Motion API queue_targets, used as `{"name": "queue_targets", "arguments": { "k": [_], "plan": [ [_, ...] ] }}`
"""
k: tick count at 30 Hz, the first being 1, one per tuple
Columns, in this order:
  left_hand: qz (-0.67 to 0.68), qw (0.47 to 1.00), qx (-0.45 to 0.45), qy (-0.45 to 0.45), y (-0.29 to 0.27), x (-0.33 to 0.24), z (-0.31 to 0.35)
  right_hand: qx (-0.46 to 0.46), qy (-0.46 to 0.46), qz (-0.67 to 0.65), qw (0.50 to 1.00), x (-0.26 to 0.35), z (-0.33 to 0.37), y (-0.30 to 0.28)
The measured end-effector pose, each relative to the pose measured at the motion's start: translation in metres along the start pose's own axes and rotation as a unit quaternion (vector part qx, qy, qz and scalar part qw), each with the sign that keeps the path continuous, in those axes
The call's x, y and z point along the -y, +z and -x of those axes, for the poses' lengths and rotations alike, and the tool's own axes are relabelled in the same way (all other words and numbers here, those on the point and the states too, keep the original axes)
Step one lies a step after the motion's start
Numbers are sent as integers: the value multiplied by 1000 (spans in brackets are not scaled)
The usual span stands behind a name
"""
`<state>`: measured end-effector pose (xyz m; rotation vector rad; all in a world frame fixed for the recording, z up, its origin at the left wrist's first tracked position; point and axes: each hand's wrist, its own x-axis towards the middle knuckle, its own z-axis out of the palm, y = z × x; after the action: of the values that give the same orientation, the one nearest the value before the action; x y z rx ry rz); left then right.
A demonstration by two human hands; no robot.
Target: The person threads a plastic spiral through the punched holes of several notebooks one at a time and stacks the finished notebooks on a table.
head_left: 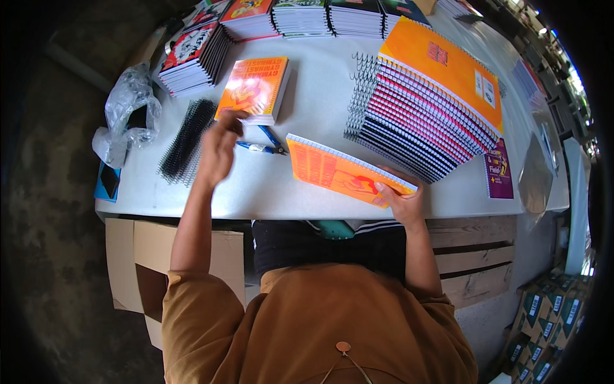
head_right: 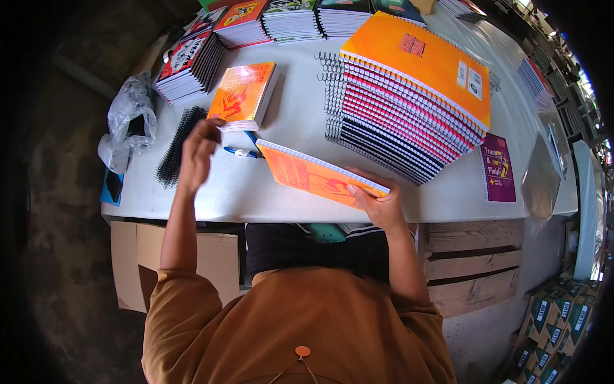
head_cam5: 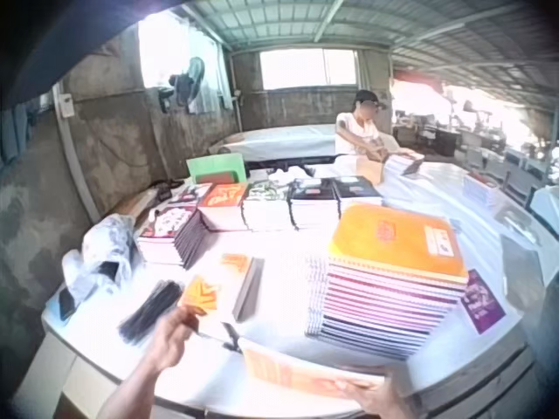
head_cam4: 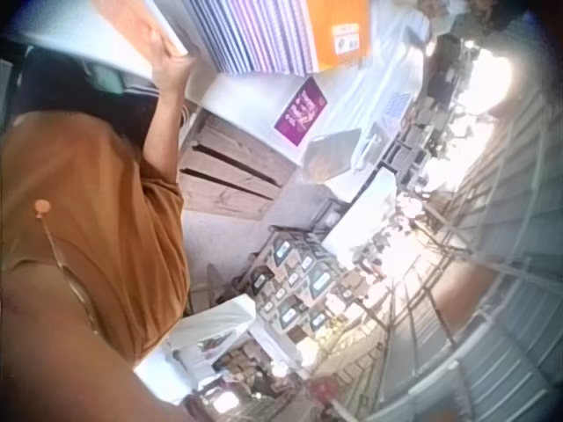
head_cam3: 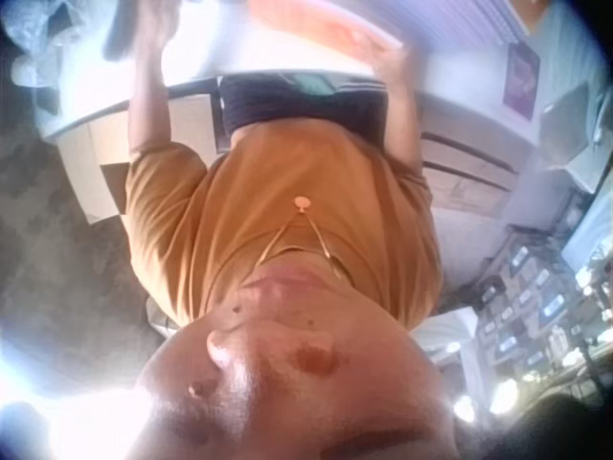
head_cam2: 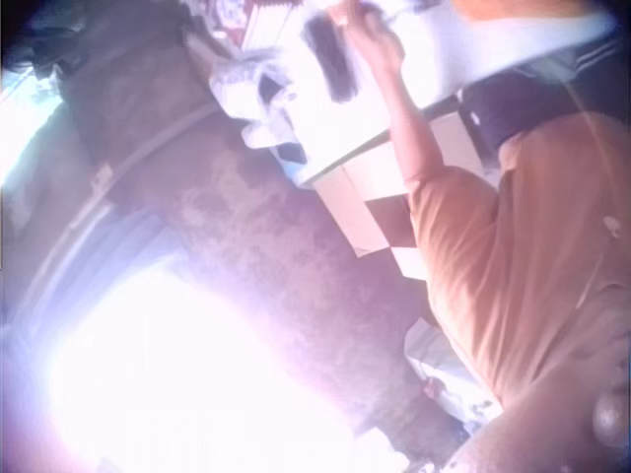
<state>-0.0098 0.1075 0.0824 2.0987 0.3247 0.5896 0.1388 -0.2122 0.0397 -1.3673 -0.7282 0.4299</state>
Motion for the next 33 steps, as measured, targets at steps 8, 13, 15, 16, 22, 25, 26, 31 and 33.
{"name": "queue_targets", "arguments": {
  "k": [8, 13, 15, 16, 22, 25, 26, 31, 33],
  "plan": [
    [-5, 995, 96, -36, 35, -33, 17, 16, -40, 33, 999, -5, 0, -1],
    [3, 993, 80, -86, 33, -27, 23, 5, -94, 44, 995, -13, 0, -2],
    [7, 989, 87, -123, 32, -29, 24, 16, -59, 47, 997, -11, 3, -4],
    [31, 984, 87, -151, 33, -36, 22, 25, -24, 50, 998, -10, 4, -6],
    [243, 896, 121, -350, 21, -45, 12, 121, -140, 18, 983, -9, -2, -9],
    [300, 886, 106, -337, 19, -43, 13, 122, -109, 19, 986, 0, -1, -10],
    [300, 886, 108, -337, 16, -44, 12, 121, -109, 19, 986, 0, -1, -10],
    [219, 896, 223, -317, 4, -61, 12, 69, -95, 54, 992, -2, 5, -6],
    [220, 923, 200, -245, 14, -63, 21, 61, -98, 50, 992, -2, 4, -4]
  ]
}}
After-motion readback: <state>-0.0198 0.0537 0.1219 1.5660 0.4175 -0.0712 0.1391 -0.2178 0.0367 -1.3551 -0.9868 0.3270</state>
